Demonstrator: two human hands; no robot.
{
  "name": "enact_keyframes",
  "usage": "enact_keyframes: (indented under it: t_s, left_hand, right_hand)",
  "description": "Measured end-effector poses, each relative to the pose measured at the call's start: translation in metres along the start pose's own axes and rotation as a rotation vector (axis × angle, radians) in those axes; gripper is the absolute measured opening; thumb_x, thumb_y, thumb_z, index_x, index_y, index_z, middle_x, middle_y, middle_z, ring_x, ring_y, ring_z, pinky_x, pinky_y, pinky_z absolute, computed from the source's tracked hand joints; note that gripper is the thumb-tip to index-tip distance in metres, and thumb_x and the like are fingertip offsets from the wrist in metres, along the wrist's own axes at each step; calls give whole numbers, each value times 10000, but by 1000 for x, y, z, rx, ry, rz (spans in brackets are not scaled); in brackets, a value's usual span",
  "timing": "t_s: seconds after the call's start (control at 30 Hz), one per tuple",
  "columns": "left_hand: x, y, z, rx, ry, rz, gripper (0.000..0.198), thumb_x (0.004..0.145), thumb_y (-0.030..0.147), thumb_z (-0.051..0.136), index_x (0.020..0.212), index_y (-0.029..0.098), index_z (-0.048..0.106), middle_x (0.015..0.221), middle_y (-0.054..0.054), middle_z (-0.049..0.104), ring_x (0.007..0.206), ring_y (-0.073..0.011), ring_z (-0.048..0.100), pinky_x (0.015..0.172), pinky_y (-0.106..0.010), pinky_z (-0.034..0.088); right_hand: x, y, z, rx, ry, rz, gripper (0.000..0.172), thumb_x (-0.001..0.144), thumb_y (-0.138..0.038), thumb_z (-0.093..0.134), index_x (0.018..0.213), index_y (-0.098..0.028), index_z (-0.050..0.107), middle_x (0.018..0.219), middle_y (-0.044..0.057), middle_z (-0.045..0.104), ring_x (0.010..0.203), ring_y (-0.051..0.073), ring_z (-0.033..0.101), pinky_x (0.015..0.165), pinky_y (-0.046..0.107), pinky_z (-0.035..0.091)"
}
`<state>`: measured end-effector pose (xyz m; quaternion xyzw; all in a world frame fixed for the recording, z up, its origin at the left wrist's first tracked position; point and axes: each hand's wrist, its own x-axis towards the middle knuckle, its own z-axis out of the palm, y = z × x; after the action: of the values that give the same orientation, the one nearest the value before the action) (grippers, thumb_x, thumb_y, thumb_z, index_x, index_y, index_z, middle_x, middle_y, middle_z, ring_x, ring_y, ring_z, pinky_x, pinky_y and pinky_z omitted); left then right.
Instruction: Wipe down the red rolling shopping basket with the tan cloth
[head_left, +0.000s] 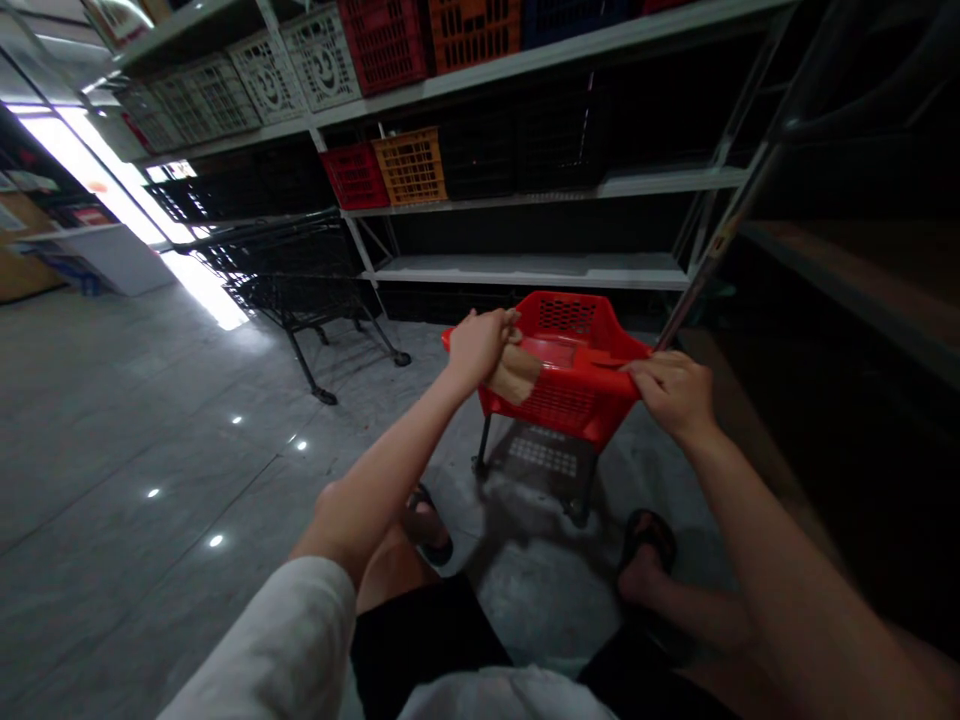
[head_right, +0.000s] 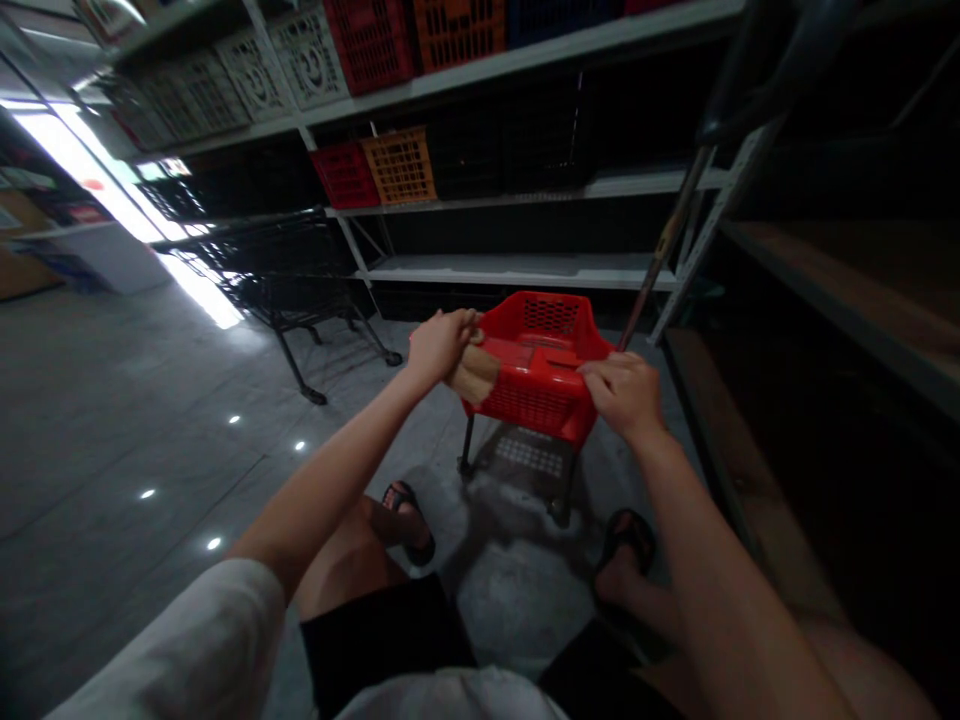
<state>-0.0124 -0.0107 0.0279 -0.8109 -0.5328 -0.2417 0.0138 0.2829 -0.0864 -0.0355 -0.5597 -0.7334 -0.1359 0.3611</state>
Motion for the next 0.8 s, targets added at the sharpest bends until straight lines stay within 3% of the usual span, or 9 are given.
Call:
enact_keyframes:
  t_s: [0.1, 0.2, 0.3, 0.43, 0.53, 0.6, 0.7, 0.8]
  left_hand:
    - [-4, -43, -10, 27, -11, -77, 350, 1063, 394, 426, 1194, 243, 714, 1168, -68, 779, 1114, -231, 715, 1229, -480, 313]
    - [-5, -36, -7, 11, -8, -88, 381, 1069, 419, 391, 1210, 260, 706, 1179, -60, 776, 1077, -239, 726, 1097, -409, 455]
    - [0, 13, 4, -73, -16, -49, 411, 1071, 433, 364, 1236, 269, 703, 1189, -60, 773, 1072, -241, 726, 945, -327, 518]
    - [8, 96, 19, -257, -158, 266, 354, 1045, 402, 448, 1275, 289, 692, 1264, -44, 750, 1138, -243, 707, 944, -313, 515]
    - [13, 128, 24, -309, -203, 377, 353, 1039, 395, 456, 1234, 240, 706, 1204, -92, 764, 1109, -268, 717, 927, -339, 528]
    - [13, 126, 24, -318, -168, 361, 343, 1040, 384, 450, 1196, 226, 712, 1145, -109, 774, 1073, -275, 727, 906, -352, 538]
    - [10, 100, 19, -357, -95, 257, 289, 1025, 340, 482, 1159, 223, 710, 1127, -106, 773, 1067, -269, 727, 931, -377, 541]
    - [6, 82, 13, -634, -29, 81, 322, 1059, 316, 410, 1209, 193, 668, 1193, -90, 751, 1110, -199, 706, 995, -329, 530]
  right_hand:
    - [-3, 4, 1, 25, 10, -27, 345, 899, -267, 484, 752, -217, 792, 762, 72, 776, 736, 224, 671, 790, 383, 507]
    - [-2, 3, 3, 21, 22, -18, 364, 901, -270, 473, 731, -218, 791, 725, 69, 759, 724, 217, 662, 771, 374, 500]
    - [-1, 3, 2, 18, 57, 10, 382, 904, -267, 454, 744, -218, 797, 666, 62, 716, 704, 213, 651, 785, 381, 497]
    - [-7, 11, -5, 58, 71, 29, 419, 920, -263, 414, 723, -223, 782, 666, 63, 693, 722, 224, 654, 830, 409, 505]
    - [-14, 22, -16, 63, 74, 48, 417, 913, -246, 404, 677, -231, 748, 720, 67, 718, 774, 234, 655, 858, 421, 504]
    - [-17, 29, -25, 38, 55, 22, 395, 894, -225, 413, 650, -217, 723, 746, 77, 733, 774, 236, 642, 835, 422, 498]
    - [-21, 26, -37, -75, -2, -4, 379, 893, -225, 423, 627, -191, 690, 715, 92, 720, 746, 240, 620, 800, 421, 490]
    - [-20, -6, -39, -185, 69, 105, 376, 957, -296, 412, 922, -162, 762, 962, 143, 748, 915, 292, 656, 863, 467, 509]
